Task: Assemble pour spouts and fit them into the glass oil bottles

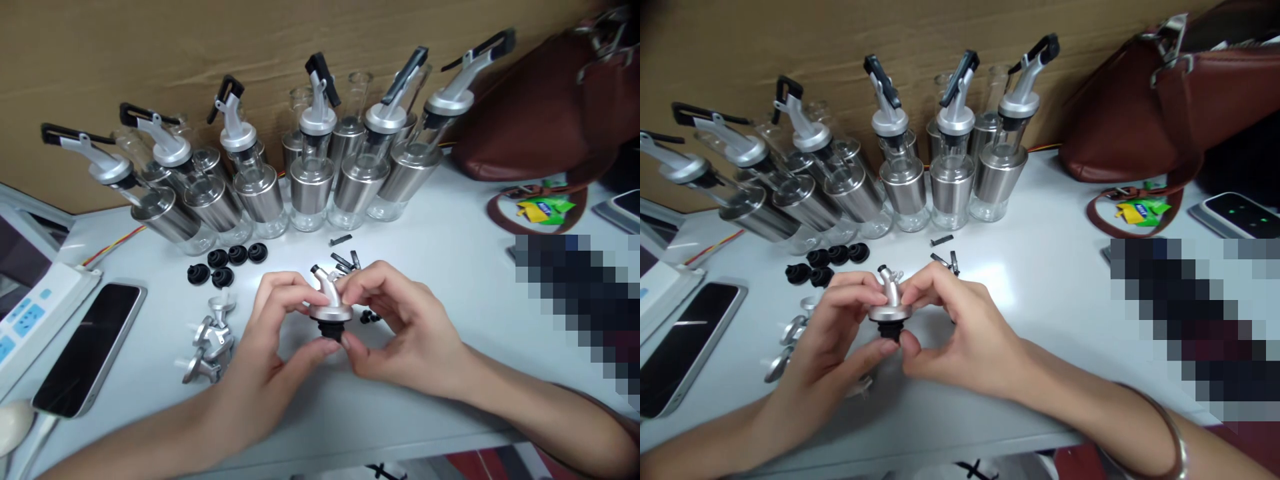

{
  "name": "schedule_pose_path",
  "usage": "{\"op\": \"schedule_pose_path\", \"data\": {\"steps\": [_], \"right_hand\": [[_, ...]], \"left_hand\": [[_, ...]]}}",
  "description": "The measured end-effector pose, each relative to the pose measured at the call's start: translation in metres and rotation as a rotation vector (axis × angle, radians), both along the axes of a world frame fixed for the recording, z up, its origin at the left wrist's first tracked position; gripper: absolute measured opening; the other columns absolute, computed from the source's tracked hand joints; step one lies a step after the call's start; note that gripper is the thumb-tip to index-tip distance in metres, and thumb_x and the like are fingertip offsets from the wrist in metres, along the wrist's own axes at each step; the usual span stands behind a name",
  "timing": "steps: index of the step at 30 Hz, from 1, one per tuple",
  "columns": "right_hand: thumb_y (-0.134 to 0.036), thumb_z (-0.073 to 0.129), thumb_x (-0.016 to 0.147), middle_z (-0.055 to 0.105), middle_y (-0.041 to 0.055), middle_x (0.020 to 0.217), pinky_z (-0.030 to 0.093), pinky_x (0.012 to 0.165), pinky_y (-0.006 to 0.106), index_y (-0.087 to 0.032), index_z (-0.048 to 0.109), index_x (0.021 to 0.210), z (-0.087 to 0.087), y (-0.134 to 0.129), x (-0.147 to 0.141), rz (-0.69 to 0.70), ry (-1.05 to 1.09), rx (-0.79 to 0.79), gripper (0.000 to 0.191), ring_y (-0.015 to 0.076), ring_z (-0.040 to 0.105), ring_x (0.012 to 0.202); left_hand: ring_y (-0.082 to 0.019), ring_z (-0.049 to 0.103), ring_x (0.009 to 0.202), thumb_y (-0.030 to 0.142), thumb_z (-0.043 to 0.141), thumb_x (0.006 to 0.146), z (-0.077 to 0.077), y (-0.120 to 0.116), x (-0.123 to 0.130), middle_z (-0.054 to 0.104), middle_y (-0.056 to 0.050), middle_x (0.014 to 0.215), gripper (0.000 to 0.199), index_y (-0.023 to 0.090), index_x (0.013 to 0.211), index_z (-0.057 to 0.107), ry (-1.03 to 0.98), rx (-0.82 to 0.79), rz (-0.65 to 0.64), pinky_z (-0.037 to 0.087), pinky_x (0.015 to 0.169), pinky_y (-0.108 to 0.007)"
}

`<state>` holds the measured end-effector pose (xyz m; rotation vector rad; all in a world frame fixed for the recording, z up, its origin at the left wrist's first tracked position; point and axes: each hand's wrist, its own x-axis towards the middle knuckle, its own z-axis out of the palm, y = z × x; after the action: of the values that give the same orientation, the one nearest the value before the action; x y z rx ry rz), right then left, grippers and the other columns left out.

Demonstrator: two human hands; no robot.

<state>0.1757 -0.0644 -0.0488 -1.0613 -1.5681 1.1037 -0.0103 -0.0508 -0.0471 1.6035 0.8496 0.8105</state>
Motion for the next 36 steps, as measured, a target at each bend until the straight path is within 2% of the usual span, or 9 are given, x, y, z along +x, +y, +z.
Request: {"op": "schedule_pose_path", "data": {"steps": [3, 6, 8, 13, 17, 20, 27, 32, 36], "right_hand": [[-0.010, 0.064, 0.075, 0.064, 0.0020, 0.099, 0.053, 0.080, 0.032, -0.027, 0.045, 0.099, -0.003, 0.000, 0.000, -0.014, 0.044, 0.019, 0.035, 0.0163, 0.065, 0.087], [-0.018, 0.059, 0.086, 0.060, 0.0039, 0.111, 0.054, 0.078, 0.034, -0.029, 0.039, 0.108, -0.006, 0.003, 0.001, -0.088, 0.187, -0.006, 0.032, 0.0151, 0.064, 0.085], [-0.021, 0.055, 0.090, 0.060, 0.0027, 0.104, 0.053, 0.076, 0.034, -0.028, 0.040, 0.106, -0.006, 0.007, 0.002, -0.161, 0.246, -0.048, 0.023, 0.0137, 0.063, 0.077], [-0.019, 0.052, 0.090, 0.058, 0.0017, 0.093, 0.050, 0.067, 0.032, -0.027, 0.047, 0.098, -0.004, 0.015, 0.009, -0.327, 0.310, -0.036, 0.012, 0.0143, 0.059, 0.072], [-0.019, 0.055, 0.088, 0.058, 0.0028, 0.090, 0.047, 0.065, 0.033, -0.028, 0.050, 0.090, 0.003, 0.025, 0.022, -0.479, 0.242, 0.073, 0.010, 0.0174, 0.057, 0.074], [-0.019, 0.058, 0.085, 0.059, 0.0027, 0.083, 0.045, 0.063, 0.032, -0.026, 0.055, 0.083, 0.006, 0.036, 0.037, -0.530, 0.035, 0.088, 0.007, 0.0178, 0.056, 0.073], [-0.014, 0.054, 0.077, 0.062, 0.0016, 0.072, 0.040, 0.058, 0.027, -0.019, 0.061, 0.078, 0.003, 0.046, 0.053, -0.280, -0.736, 0.063, 0.009, 0.0145, 0.055, 0.061], [-0.013, 0.054, 0.076, 0.062, -0.0029, 0.062, 0.041, 0.058, 0.025, -0.021, 0.065, 0.085, -0.001, 0.045, 0.053, -0.082, -0.927, -0.119, 0.016, 0.0135, 0.056, 0.055], [-0.012, 0.054, 0.075, 0.066, -0.0032, 0.069, 0.041, 0.060, 0.025, -0.024, 0.067, 0.088, -0.007, 0.045, 0.056, -0.017, -0.971, -0.123, 0.022, 0.0145, 0.059, 0.061]], "left_hand": [[-0.018, 0.046, 0.109, 0.015, 0.064, 0.087, 0.006, -0.002, 0.001, 0.046, 0.000, 0.110, 0.030, 0.036, 0.108, 0.054, -0.064, 0.038, 0.101, 0.042, 0.096, -0.029], [-0.017, 0.054, 0.099, 0.018, 0.064, 0.087, 0.007, -0.023, 0.003, 0.050, 0.000, 0.109, 0.033, 0.037, 0.110, 0.051, -0.187, -0.013, 0.201, 0.049, 0.088, -0.030], [-0.019, 0.058, 0.093, 0.023, 0.067, 0.086, -0.001, -0.042, 0.005, 0.054, -0.001, 0.107, 0.038, 0.039, 0.115, 0.048, -0.254, -0.059, 0.073, 0.052, 0.080, -0.031], [-0.024, 0.062, 0.103, 0.017, 0.059, 0.089, -0.031, -0.062, 0.010, 0.059, -0.007, 0.119, 0.037, 0.034, 0.119, 0.043, -0.202, -0.140, -0.271, 0.051, 0.089, -0.039], [-0.023, 0.058, 0.112, 0.009, 0.053, 0.089, -0.035, -0.049, 0.011, 0.058, -0.008, 0.114, 0.035, 0.030, 0.116, 0.043, -0.120, -0.129, -0.241, 0.046, 0.096, -0.039], [-0.020, 0.053, 0.113, 0.006, 0.049, 0.090, -0.036, -0.040, 0.010, 0.054, -0.007, 0.115, 0.034, 0.029, 0.114, 0.043, -0.094, -0.137, -0.176, 0.042, 0.100, -0.037], [-0.015, 0.047, 0.111, 0.003, 0.046, 0.090, -0.043, -0.028, 0.008, 0.047, -0.001, 0.117, 0.035, 0.031, 0.111, 0.041, -0.110, -0.181, -0.085, 0.035, 0.098, -0.028], [-0.013, 0.045, 0.099, -0.001, 0.042, 0.087, -0.040, -0.022, 0.007, 0.043, 0.000, 0.110, 0.042, 0.033, 0.110, 0.041, -0.124, -0.129, -0.079, 0.035, 0.090, -0.026], [-0.014, 0.041, 0.097, -0.006, 0.037, 0.082, -0.036, -0.020, 0.006, 0.041, -0.001, 0.105, 0.051, 0.033, 0.114, 0.044, -0.073, -0.055, -0.138, 0.035, 0.083, -0.024]]}}
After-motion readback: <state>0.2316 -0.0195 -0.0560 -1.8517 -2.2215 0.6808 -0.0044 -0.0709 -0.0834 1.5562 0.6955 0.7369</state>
